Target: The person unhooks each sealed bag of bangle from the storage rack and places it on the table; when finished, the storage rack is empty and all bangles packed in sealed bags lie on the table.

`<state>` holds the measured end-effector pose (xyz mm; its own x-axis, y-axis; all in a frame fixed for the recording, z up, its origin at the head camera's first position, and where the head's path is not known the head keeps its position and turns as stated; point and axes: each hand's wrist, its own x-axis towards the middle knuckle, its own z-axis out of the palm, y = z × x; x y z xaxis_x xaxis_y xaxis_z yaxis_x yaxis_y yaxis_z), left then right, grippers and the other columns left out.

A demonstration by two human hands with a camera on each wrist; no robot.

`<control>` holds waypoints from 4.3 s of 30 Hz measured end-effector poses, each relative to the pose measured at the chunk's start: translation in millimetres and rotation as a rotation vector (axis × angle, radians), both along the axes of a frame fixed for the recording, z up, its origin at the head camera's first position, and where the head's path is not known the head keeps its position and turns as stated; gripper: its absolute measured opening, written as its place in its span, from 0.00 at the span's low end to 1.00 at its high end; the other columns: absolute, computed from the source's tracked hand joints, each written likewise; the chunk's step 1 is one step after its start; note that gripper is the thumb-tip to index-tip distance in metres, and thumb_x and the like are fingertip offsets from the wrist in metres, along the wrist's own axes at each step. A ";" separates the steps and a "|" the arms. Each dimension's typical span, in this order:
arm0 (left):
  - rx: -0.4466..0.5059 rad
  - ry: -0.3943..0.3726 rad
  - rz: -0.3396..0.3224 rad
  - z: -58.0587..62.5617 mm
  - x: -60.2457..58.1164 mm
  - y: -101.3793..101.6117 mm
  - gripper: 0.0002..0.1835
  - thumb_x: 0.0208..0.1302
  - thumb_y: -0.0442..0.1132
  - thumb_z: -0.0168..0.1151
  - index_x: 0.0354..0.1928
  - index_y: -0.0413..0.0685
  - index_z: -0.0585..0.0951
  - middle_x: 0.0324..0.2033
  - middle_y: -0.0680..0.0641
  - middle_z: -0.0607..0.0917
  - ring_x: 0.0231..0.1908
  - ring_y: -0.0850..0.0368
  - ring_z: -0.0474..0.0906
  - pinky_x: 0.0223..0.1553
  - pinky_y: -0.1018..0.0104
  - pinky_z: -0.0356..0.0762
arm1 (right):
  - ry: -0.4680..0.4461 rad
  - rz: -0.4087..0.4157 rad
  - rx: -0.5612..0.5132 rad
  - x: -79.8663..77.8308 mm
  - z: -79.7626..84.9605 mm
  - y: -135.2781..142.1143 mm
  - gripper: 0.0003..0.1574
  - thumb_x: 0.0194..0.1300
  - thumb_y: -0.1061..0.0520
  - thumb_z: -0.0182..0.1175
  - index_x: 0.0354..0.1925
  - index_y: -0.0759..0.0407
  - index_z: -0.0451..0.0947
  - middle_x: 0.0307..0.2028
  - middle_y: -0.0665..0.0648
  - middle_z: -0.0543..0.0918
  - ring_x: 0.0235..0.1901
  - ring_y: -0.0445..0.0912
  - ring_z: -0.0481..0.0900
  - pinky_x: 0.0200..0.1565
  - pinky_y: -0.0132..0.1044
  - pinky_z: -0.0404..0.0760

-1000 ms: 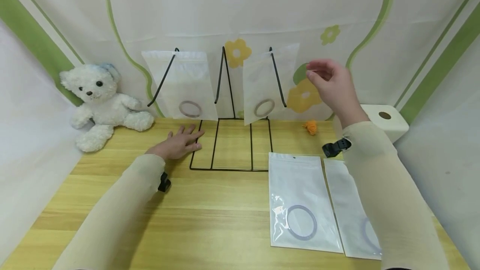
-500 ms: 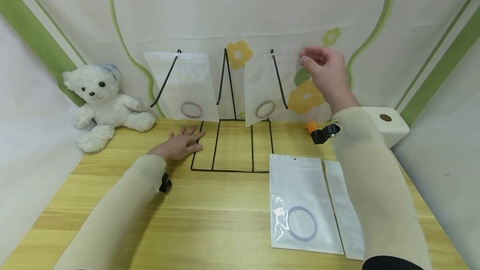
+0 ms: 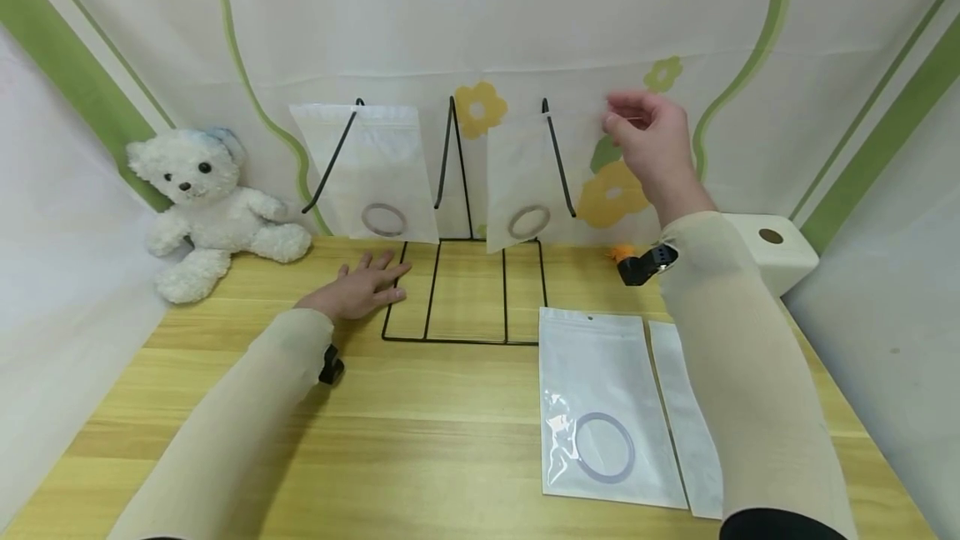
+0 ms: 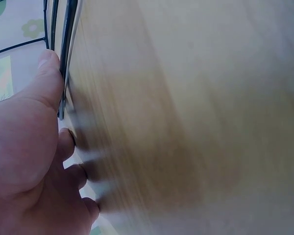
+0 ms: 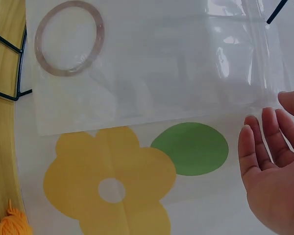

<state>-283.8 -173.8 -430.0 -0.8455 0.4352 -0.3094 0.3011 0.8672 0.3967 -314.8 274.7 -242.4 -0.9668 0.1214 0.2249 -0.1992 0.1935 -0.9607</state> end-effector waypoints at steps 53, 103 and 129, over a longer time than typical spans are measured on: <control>-0.008 0.020 -0.011 -0.1 0.7 1.0 0.37 0.86 0.61 0.47 0.88 0.60 0.54 0.88 0.38 0.42 0.85 0.27 0.29 0.78 0.18 0.27 | 0.273 -0.035 0.122 59.2 -24.4 14.6 0.09 0.69 0.60 0.75 0.44 0.65 0.91 0.32 0.43 0.89 0.31 0.39 0.80 0.35 0.22 0.82; -0.020 0.015 -0.004 3.1 2.1 2.6 0.36 0.87 0.60 0.46 0.88 0.60 0.54 0.88 0.38 0.41 0.85 0.27 0.29 0.79 0.19 0.27 | 0.486 0.178 -0.230 110.7 -41.9 18.7 0.03 0.62 0.82 0.68 0.37 0.84 0.85 0.31 0.56 0.93 0.27 0.41 0.87 0.35 0.24 0.86; 0.005 0.016 -0.007 2.7 2.5 2.1 0.36 0.86 0.59 0.48 0.88 0.60 0.54 0.88 0.37 0.42 0.85 0.26 0.29 0.78 0.18 0.27 | 0.514 0.133 -0.189 141.6 -44.6 19.3 0.06 0.61 0.83 0.67 0.38 0.90 0.81 0.31 0.59 0.93 0.26 0.44 0.88 0.35 0.27 0.88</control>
<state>-281.2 -171.7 -427.4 -0.8474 0.4425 -0.2934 0.3135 0.8630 0.3962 -173.1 293.9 -287.0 -0.7484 0.0896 0.6572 -0.6616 -0.0312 -0.7492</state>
